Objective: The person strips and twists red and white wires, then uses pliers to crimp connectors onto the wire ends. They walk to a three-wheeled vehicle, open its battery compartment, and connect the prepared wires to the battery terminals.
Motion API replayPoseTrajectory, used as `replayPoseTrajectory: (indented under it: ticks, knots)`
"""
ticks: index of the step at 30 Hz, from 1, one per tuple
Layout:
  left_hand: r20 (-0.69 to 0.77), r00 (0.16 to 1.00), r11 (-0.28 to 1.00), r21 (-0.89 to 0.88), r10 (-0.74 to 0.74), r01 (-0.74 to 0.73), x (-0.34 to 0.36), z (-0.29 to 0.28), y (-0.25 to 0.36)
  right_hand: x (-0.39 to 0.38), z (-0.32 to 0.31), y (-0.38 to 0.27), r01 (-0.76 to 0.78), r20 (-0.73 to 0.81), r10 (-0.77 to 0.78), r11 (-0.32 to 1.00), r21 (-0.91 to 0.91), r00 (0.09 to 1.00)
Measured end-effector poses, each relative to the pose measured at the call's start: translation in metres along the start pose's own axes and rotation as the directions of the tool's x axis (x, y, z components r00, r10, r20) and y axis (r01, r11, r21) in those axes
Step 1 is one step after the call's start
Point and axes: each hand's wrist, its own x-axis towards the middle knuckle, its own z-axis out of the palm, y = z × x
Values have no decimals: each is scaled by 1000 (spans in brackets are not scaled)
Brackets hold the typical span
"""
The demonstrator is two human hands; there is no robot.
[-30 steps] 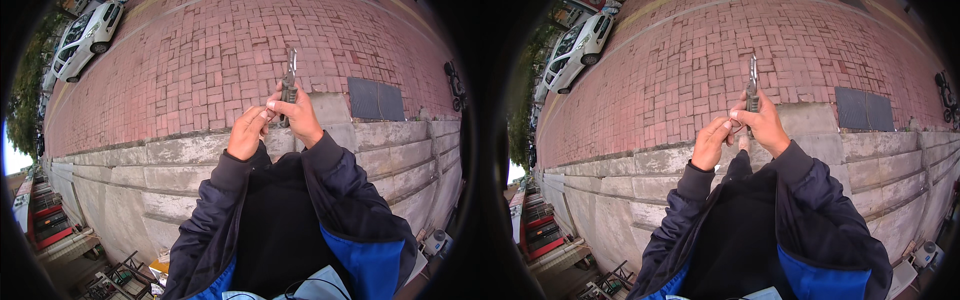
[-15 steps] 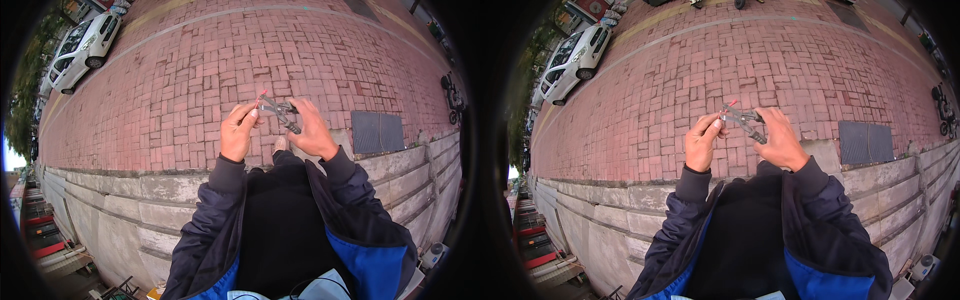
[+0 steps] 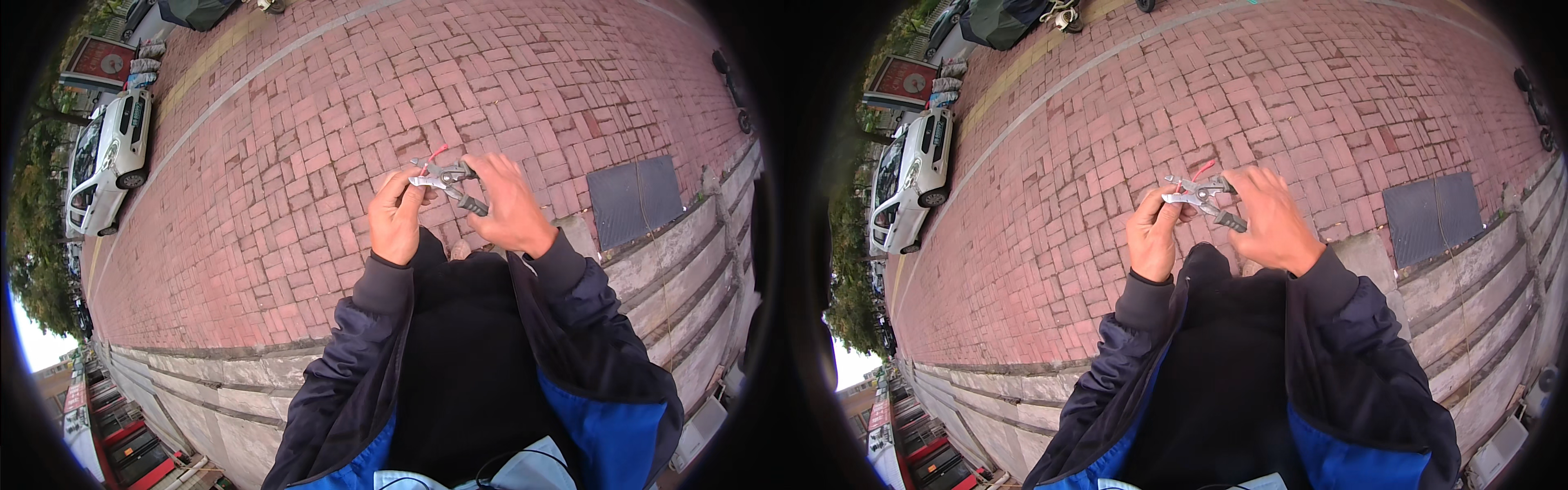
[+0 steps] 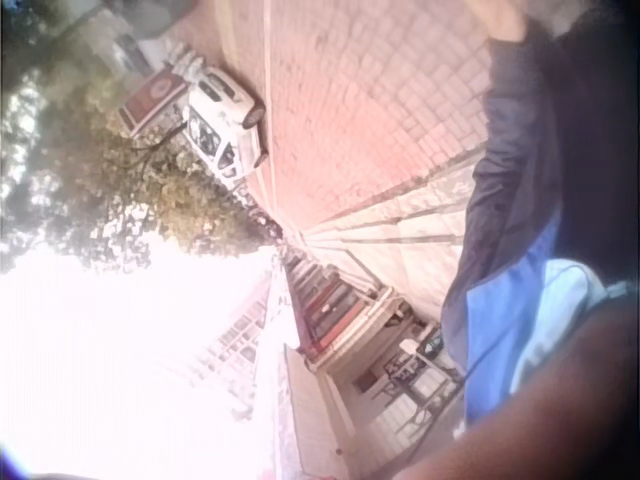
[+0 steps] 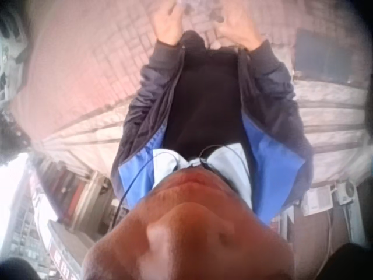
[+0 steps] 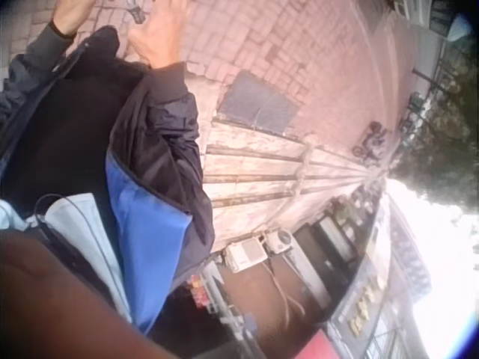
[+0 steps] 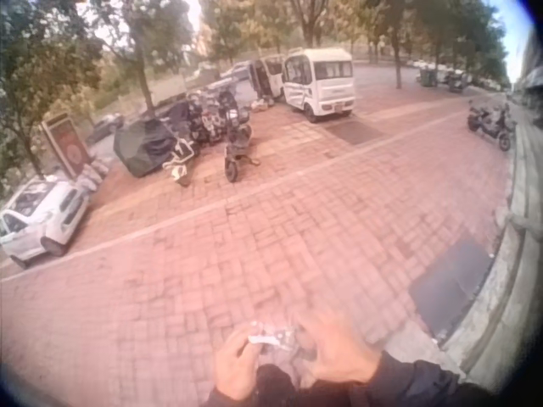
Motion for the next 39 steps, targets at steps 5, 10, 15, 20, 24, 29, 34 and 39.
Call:
replayPoseTrajectory:
  ticks: [5, 10, 15, 20, 24, 29, 34, 39]
  knots:
    - [69, 996, 997, -47, -59, 62, 115, 1, -16, 93, -8, 41, -65, -49, 65, 998, -7, 997]
    - [149, 987, 996, -62, -60, 70, 238, -4, -25, 191, -23, 69, -129, -82, 121, 987, -93, 989]
    - [147, 989, 999, 41, 14, -20, 343, -2, -1, 290, -56, 84, -110, -83, 99, 984, -139, 992]
    - [127, 991, 987, 148, 47, -66, 430, 21, 0, 361, -84, 121, -91, -135, 71, 984, -152, 988]
    - [172, 984, 968, 236, 38, -79, 498, 46, -10, 407, -102, 168, -239, -128, 247, 968, 75, 961]
    - [225, 974, 980, 193, -5, -39, 597, 106, -34, 467, -134, 250, -277, -158, 308, 941, 192, 938]
    - [324, 934, 950, 310, -149, 44, 705, 181, -43, 536, -198, 344, -279, -150, 333, 913, 296, 931]
    - [306, 922, 949, 276, -236, 151, 813, 250, -67, 601, -258, 429, -340, -79, 388, 875, 345, 918]
